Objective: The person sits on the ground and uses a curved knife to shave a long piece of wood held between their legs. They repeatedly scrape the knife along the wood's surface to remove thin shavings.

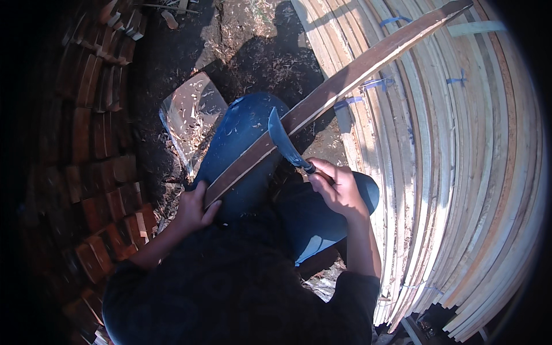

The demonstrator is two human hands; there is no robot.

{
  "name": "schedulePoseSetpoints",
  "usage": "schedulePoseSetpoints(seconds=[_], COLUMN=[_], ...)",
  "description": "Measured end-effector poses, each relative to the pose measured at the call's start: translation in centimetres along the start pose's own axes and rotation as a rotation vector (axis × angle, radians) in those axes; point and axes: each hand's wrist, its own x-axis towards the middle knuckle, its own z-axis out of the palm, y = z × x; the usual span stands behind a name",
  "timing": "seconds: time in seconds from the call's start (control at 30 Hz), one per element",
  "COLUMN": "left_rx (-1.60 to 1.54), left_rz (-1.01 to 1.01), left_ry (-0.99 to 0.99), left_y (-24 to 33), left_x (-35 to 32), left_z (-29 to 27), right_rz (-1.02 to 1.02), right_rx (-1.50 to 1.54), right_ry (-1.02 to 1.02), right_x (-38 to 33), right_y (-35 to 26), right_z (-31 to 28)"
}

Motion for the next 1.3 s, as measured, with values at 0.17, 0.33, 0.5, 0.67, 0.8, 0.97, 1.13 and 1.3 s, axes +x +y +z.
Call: schedulePoseSetpoints(seconds=[0.17, 0.33, 0.5, 0.67, 0.8, 0.97, 1.13, 1.3], left_rx=[-0.020, 0.000, 0.016, -0.027, 0.014, 0.042, 0.061, 0.059], left_rz=[-0.002, -0.013, -0.005, -0.008, -0.010, -0.032, -0.035, 0.000], left_ry=[0.013, -0.003, -0.022, 0.023, 0.019, 0.032, 0.024, 0.037], left_y=[0.1, -0.1, 0.0, 0.2, 0.3, 0.2, 0.7, 0.4], left_x=[0.0, -0.2, 0.2, 0.3, 0.3, 0.1, 0.4, 0.4], left_z=[0.1, 0.1, -0.1, -0.1, 0.0, 0.5, -0.1, 0.3], right_rz=[-0.004, 0.009, -0.008, -0.071, 0.012, -0.061, -0.107, -0.039], right_rx=[0.213, 0.108, -0.052, 0.506, -0.123, 0.019, 0.253, -0.120], right_ry=[0.243, 0.056, -0.077, 0.340, -0.037, 0.181, 0.108, -0.166], right_x=[0.1, 0.4, 0.1, 0.6, 0.5, 0.9, 0.9, 0.2], right_y=[0.2, -0.5, 0.4, 0.4, -0.9, -1.0, -0.5, -0.8], right_z=[-0.7, -1.1, 0.4, -0.1, 0.5, -0.1, -0.8, 1.3])
